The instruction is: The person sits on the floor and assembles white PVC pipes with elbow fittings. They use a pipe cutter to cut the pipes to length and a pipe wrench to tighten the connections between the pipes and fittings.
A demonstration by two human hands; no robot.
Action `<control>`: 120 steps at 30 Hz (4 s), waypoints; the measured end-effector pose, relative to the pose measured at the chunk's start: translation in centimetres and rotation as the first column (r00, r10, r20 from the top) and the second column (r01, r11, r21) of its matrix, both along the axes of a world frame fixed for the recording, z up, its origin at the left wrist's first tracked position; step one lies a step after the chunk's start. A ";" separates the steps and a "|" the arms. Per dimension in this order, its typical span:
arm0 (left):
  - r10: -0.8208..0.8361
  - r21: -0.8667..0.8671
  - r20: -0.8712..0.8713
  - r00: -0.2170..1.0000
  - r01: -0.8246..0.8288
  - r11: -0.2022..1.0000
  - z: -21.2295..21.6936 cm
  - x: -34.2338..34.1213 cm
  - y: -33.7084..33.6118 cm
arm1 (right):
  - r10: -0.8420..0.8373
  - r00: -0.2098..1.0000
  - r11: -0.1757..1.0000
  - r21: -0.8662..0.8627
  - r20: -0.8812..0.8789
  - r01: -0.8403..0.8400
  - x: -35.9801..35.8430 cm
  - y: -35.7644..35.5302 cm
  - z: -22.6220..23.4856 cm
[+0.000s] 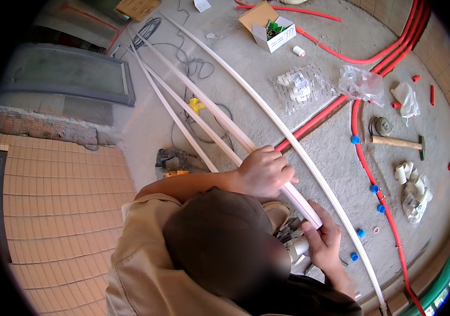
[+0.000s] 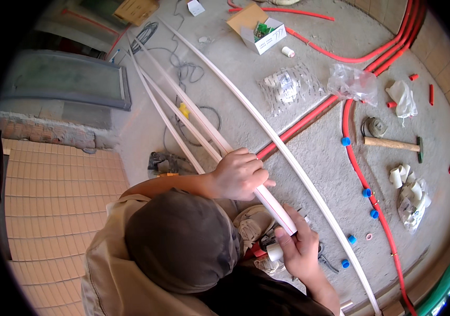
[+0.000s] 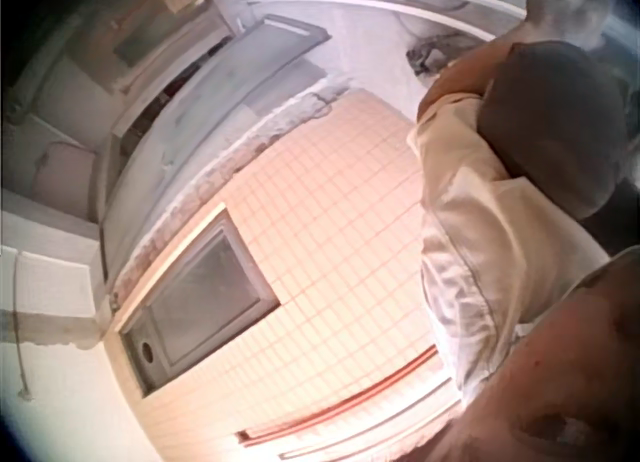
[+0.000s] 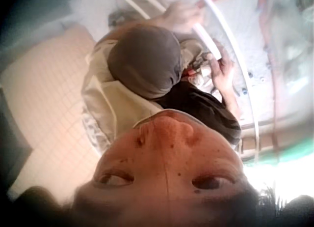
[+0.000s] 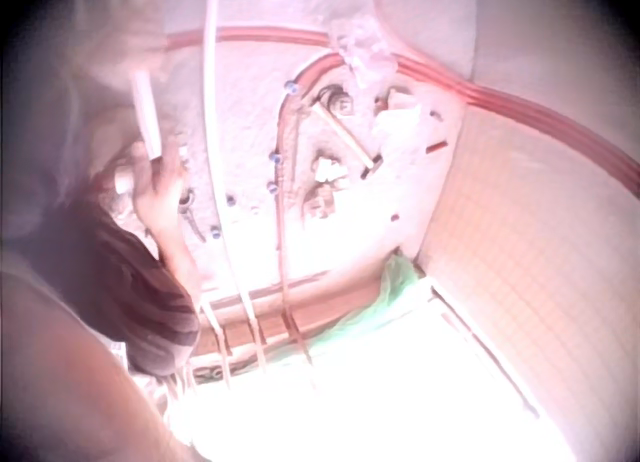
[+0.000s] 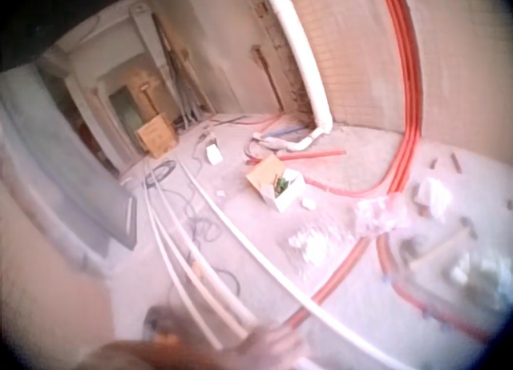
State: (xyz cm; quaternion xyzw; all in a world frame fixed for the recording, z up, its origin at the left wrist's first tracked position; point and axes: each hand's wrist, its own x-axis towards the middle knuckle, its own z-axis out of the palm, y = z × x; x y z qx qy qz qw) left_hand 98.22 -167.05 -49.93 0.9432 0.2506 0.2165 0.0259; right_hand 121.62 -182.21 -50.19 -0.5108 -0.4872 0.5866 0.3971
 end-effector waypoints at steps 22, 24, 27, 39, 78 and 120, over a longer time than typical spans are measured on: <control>-0.263 -0.517 -0.705 0.659 -0.222 0.827 -15.1 -2.9 3.3 | -0.197 0.972 0.906 -0.354 0.129 0.231 3.9 -2.7 -5.0; -0.221 -0.515 -0.686 0.693 -0.247 0.821 -15.0 -1.9 3.0 | -0.300 0.953 0.860 -0.418 0.053 0.294 5.6 -2.7 -5.1; -0.274 -0.507 -0.733 0.623 -0.232 0.830 -14.0 -1.0 3.6 | -0.542 0.834 0.754 -0.498 -0.103 0.429 8.2 -4.2 -6.5; -0.431 -0.686 -0.612 0.663 -0.173 0.707 -13.5 -2.6 4.5 | -0.743 0.636 0.628 -0.548 -0.210 0.553 9.1 -8.2 -9.3; -0.289 -0.620 -0.470 0.834 -0.079 0.780 -10.9 -1.7 5.3 | -0.710 0.702 0.616 -0.533 -0.057 0.580 8.6 -9.1 -9.5; -0.369 -0.630 -0.376 0.850 0.058 0.774 -3.6 4.9 2.7 | 0.255 0.554 0.955 0.297 -0.792 -0.016 5.4 -5.7 3.4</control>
